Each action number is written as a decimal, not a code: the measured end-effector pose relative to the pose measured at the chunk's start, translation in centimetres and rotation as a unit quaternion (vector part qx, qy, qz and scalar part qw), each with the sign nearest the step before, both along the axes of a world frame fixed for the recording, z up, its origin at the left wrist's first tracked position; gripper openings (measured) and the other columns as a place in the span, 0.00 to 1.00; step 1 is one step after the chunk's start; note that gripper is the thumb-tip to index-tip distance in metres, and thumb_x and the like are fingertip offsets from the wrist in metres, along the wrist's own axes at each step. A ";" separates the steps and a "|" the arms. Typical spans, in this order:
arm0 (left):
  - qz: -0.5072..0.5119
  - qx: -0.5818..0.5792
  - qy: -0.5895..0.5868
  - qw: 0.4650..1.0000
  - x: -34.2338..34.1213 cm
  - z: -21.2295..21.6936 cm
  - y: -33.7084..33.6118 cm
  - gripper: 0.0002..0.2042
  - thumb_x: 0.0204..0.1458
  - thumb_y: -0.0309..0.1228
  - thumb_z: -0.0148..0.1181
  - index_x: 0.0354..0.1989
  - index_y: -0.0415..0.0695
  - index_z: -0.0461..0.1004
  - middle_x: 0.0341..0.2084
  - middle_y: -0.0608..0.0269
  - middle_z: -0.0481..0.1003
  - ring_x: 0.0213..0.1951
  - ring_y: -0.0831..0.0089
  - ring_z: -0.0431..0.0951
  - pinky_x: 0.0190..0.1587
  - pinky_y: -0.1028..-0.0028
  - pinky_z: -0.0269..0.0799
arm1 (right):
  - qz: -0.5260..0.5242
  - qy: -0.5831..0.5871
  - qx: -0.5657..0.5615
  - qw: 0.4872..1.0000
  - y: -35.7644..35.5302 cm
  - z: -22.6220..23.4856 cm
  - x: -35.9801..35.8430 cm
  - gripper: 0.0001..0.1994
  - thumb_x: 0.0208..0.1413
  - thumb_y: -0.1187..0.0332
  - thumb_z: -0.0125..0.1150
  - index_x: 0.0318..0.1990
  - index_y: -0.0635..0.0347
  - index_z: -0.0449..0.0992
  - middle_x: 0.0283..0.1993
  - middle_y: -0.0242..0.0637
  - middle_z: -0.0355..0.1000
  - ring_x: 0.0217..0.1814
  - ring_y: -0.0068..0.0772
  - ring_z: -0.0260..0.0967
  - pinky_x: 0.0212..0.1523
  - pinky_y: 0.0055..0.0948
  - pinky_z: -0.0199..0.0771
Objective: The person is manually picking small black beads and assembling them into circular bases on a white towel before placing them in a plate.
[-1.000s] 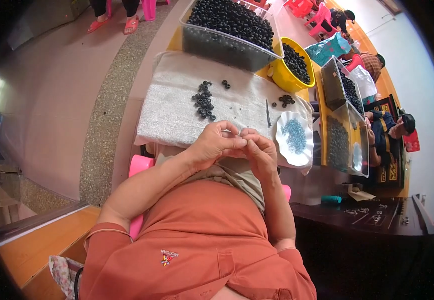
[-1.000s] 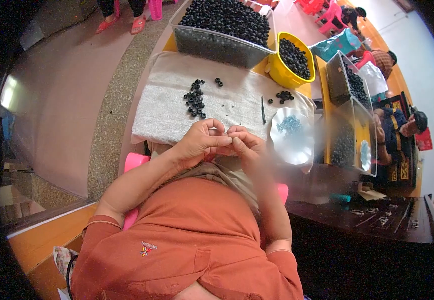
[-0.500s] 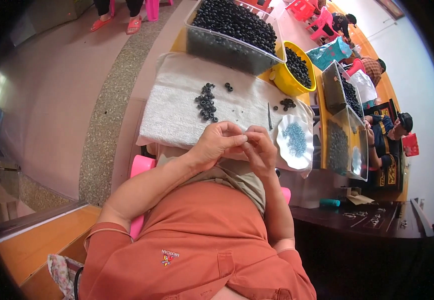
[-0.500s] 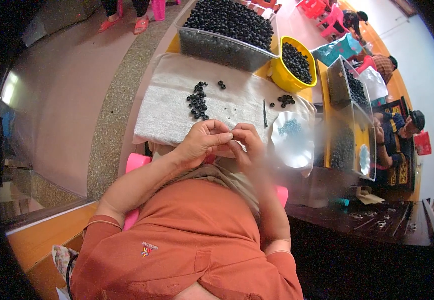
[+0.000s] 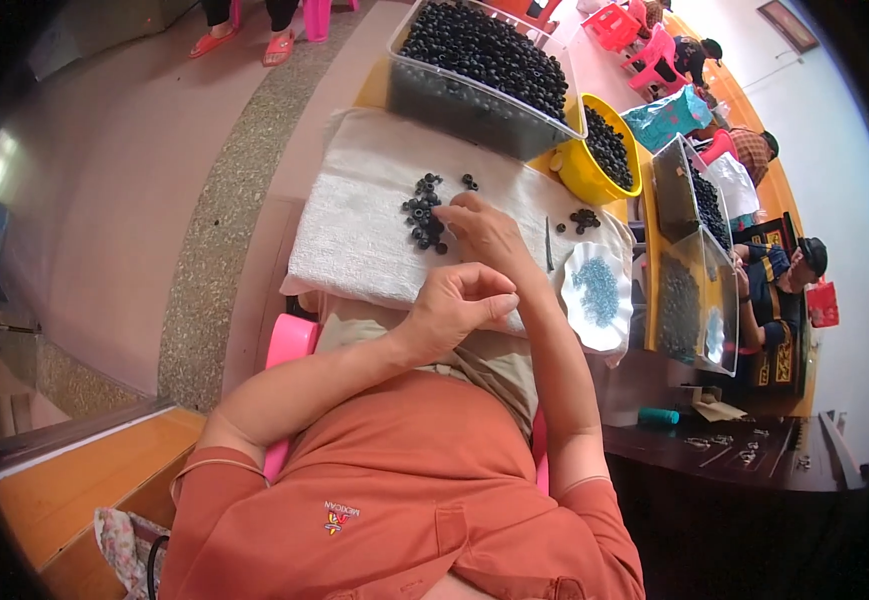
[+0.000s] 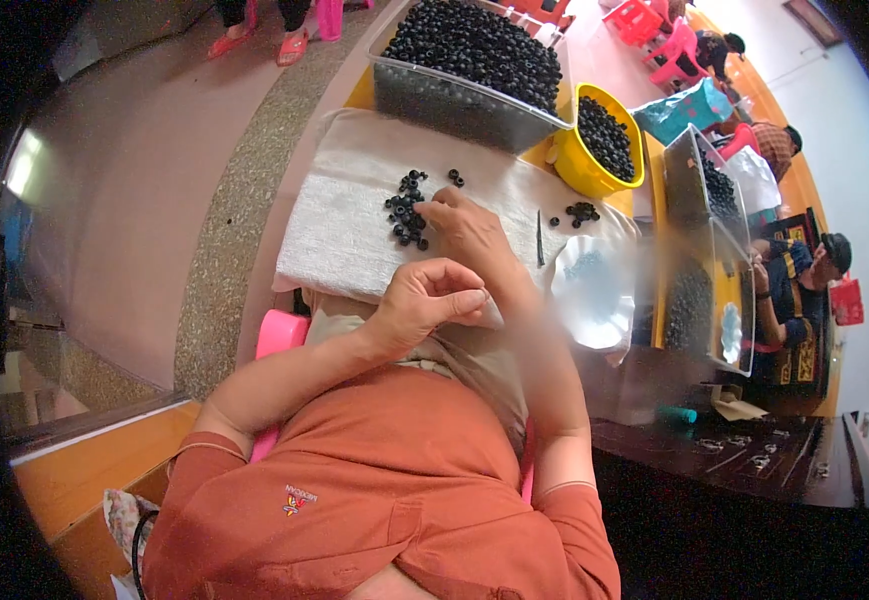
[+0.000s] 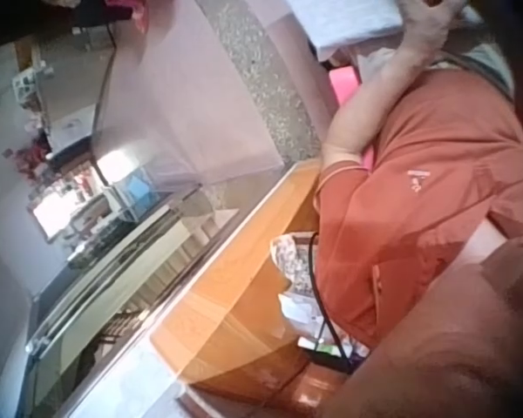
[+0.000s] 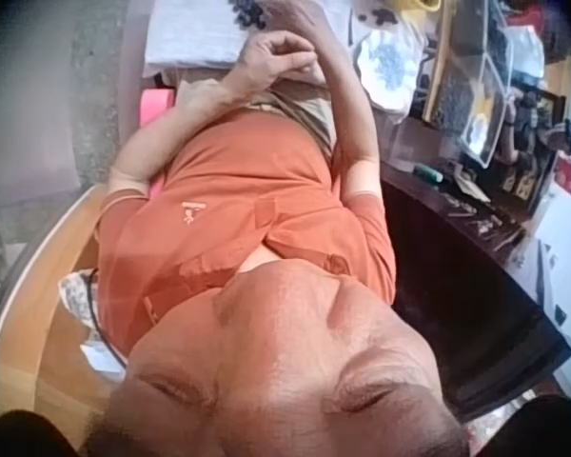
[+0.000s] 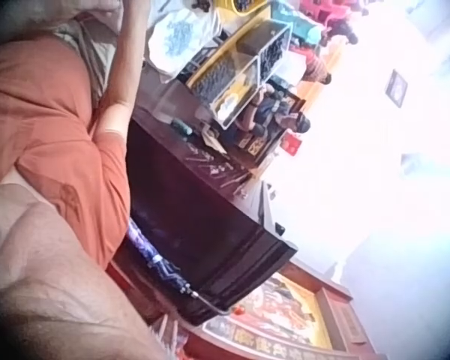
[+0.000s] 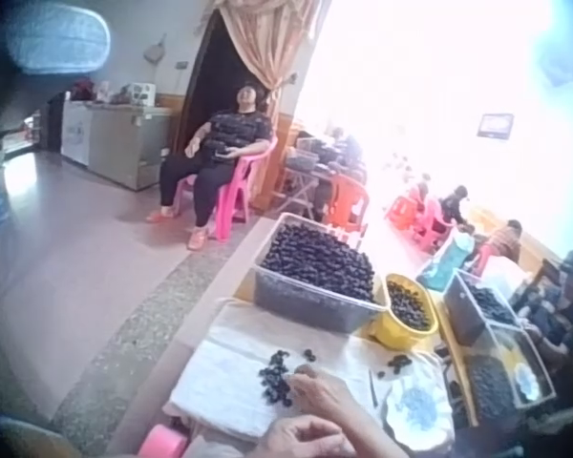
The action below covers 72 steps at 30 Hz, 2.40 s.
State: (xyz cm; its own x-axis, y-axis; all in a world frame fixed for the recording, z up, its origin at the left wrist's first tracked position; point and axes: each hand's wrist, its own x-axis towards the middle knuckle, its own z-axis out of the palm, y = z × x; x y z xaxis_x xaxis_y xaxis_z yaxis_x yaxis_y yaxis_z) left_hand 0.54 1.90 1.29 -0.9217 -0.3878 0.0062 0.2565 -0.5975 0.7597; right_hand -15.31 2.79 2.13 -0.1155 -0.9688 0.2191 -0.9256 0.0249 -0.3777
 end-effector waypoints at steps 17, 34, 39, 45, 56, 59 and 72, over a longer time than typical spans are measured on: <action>0.009 0.008 -0.011 1.000 -0.2 -0.3 -0.2 0.06 0.56 0.24 0.63 0.40 0.38 0.76 0.33 0.64 0.79 0.34 0.79 0.79 0.40 0.78 0.79 | 0.009 0.046 0.007 0.999 -2.5 -1.3 -0.5 0.07 0.52 0.70 0.59 0.36 0.59 0.80 0.36 0.44 0.75 0.40 0.49 0.74 0.42 0.43 0.74; 0.029 0.024 -0.043 0.998 -0.3 -0.2 -0.5 0.07 0.54 0.25 0.65 0.40 0.39 0.76 0.32 0.65 0.78 0.32 0.78 0.79 0.38 0.78 0.79 | 0.024 0.075 0.037 0.996 -0.9 -0.9 -1.4 0.08 0.48 0.72 0.56 0.35 0.62 0.78 0.37 0.44 0.73 0.44 0.47 0.72 0.47 0.40 0.72; 0.041 0.000 -0.068 0.997 -0.3 -0.2 -0.6 0.07 0.54 0.25 0.65 0.40 0.39 0.76 0.32 0.65 0.79 0.32 0.78 0.78 0.38 0.78 0.78 | 0.021 0.102 0.061 0.993 -0.7 -0.8 -1.1 0.07 0.48 0.71 0.56 0.34 0.61 0.78 0.37 0.42 0.73 0.44 0.45 0.71 0.46 0.39 0.73; 0.039 0.000 -0.057 0.998 -0.3 -0.2 -0.7 0.07 0.54 0.25 0.65 0.40 0.39 0.77 0.32 0.64 0.78 0.32 0.79 0.78 0.38 0.79 0.77 | 0.051 0.097 -0.029 0.994 -0.1 -1.3 -0.6 0.07 0.49 0.69 0.57 0.35 0.57 0.78 0.39 0.38 0.70 0.45 0.43 0.67 0.46 0.36 0.71; 0.050 0.002 -0.041 0.998 -0.3 -0.2 -0.9 0.07 0.54 0.25 0.65 0.39 0.38 0.76 0.32 0.64 0.78 0.34 0.79 0.78 0.39 0.77 0.77 | 0.056 0.094 -0.062 0.992 0.5 -2.1 -1.0 0.09 0.49 0.68 0.58 0.39 0.55 0.78 0.40 0.38 0.69 0.45 0.41 0.65 0.48 0.35 0.67; 0.052 0.005 -0.038 0.998 -0.2 -0.4 -1.1 0.07 0.54 0.25 0.65 0.39 0.38 0.76 0.31 0.64 0.78 0.34 0.79 0.78 0.39 0.78 0.77 | 0.053 0.095 -0.054 0.993 0.5 -1.6 -0.6 0.09 0.50 0.68 0.58 0.39 0.55 0.78 0.40 0.37 0.69 0.45 0.41 0.66 0.48 0.34 0.68; 0.058 -0.007 -0.039 0.997 -0.1 -0.2 -1.1 0.07 0.54 0.25 0.65 0.39 0.38 0.77 0.31 0.64 0.78 0.33 0.79 0.78 0.39 0.78 0.77 | 0.045 0.053 -0.039 0.997 0.3 -1.5 -0.8 0.09 0.51 0.68 0.57 0.39 0.52 0.80 0.39 0.34 0.72 0.45 0.38 0.67 0.48 0.34 0.68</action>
State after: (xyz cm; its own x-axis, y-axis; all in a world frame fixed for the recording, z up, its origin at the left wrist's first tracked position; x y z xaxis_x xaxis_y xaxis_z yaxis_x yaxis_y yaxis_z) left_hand 0.40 0.77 1.09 -0.8680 -0.4931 -0.0576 0.2633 -0.5555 0.7887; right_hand -16.08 3.08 0.62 -0.0005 -0.9541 0.2996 -0.9574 -0.0860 -0.2756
